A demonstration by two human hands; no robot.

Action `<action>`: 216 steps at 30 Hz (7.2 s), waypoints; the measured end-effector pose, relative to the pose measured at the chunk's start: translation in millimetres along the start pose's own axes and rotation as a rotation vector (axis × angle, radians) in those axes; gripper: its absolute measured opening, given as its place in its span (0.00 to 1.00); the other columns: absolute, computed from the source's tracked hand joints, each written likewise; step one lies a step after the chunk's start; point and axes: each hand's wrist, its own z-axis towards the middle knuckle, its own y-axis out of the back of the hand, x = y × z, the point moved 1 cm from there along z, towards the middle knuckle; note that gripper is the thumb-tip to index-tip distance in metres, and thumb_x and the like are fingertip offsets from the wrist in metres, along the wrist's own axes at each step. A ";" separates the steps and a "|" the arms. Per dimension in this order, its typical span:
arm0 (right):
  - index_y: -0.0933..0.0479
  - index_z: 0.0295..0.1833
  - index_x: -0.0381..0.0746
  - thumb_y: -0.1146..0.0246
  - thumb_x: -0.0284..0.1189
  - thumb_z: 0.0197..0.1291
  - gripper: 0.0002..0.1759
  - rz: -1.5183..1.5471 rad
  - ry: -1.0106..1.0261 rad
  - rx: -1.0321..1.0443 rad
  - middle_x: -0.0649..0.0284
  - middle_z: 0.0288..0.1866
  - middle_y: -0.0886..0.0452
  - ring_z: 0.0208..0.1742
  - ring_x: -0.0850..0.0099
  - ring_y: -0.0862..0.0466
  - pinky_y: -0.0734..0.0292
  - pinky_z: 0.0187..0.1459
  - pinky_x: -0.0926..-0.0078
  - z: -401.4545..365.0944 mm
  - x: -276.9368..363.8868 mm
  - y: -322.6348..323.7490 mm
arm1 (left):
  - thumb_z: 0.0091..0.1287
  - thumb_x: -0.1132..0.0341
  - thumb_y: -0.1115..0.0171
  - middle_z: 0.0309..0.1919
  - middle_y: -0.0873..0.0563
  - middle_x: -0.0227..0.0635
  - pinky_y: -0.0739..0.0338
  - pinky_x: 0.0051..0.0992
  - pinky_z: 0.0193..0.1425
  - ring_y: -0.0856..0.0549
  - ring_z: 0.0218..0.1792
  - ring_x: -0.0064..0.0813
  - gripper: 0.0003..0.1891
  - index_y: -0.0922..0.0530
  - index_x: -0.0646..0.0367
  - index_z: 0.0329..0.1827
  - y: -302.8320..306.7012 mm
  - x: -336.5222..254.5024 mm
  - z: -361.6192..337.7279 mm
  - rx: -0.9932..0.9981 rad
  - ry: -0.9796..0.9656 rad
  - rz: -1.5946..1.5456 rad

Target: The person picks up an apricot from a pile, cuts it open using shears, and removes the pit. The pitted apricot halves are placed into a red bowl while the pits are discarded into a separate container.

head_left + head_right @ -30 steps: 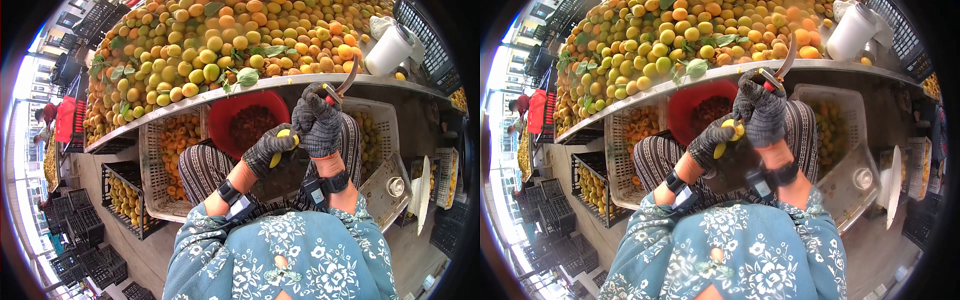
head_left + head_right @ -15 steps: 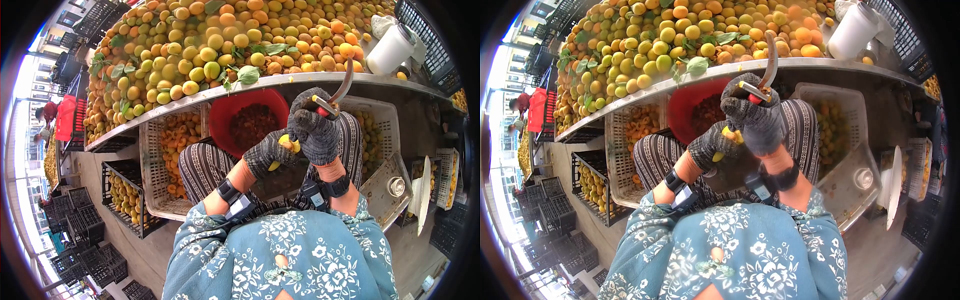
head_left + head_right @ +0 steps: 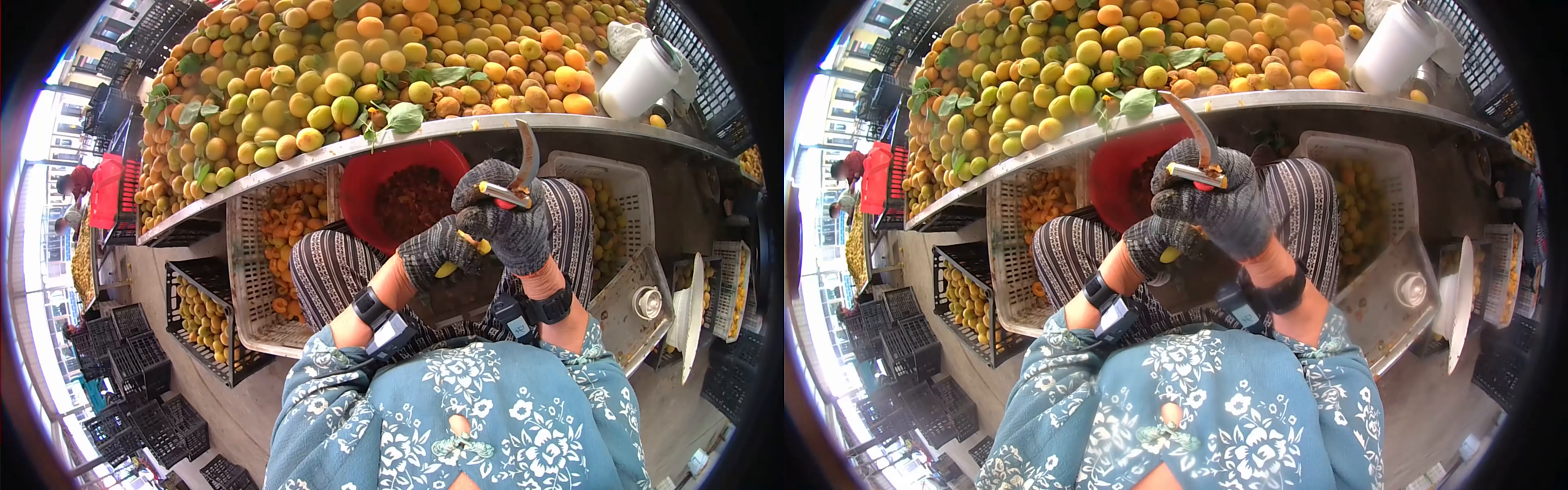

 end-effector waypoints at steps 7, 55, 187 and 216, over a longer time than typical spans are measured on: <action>0.19 0.39 0.35 0.27 0.23 0.46 0.13 -0.080 0.175 0.023 0.66 0.33 0.17 0.34 0.78 0.18 0.22 0.39 0.79 -2.2 -7.1 0.8 | 0.50 0.76 0.31 0.47 0.18 0.27 0.25 0.23 0.51 0.23 0.47 0.18 0.25 0.22 0.60 0.54 0.1 -14.3 -3.2 0.013 0.543 0.042; 0.21 0.39 0.37 0.29 0.23 0.51 0.09 0.378 -0.057 -0.188 0.68 0.32 0.19 0.29 0.82 0.23 0.28 0.31 0.85 -1.1 -34.1 19.2 | 0.48 0.75 0.32 0.35 0.17 0.33 0.20 0.22 0.40 0.17 0.36 0.23 0.17 0.21 0.63 0.44 0.5 21.9 10.8 -0.234 0.589 -0.489; 0.20 0.38 0.38 0.32 0.23 0.53 0.06 0.570 -0.106 -0.299 0.68 0.24 0.20 0.17 0.82 0.27 0.34 0.17 0.84 19.4 -55.6 7.6 | 0.72 0.59 0.50 0.23 0.18 0.32 0.28 0.17 0.16 0.21 0.17 0.21 0.13 0.22 0.56 0.36 -2.8 84.4 -4.5 -0.441 0.423 -0.508; 0.19 0.43 0.42 0.31 0.34 0.51 0.14 -0.864 0.185 -0.036 0.56 0.39 0.16 0.41 0.55 0.17 0.22 0.43 0.64 13.3 -58.8 -10.6 | 0.56 0.74 0.43 0.40 0.20 0.47 0.23 0.37 0.49 0.20 0.43 0.48 0.13 0.23 0.59 0.45 52.4 111.7 -9.3 -0.744 -0.149 1.024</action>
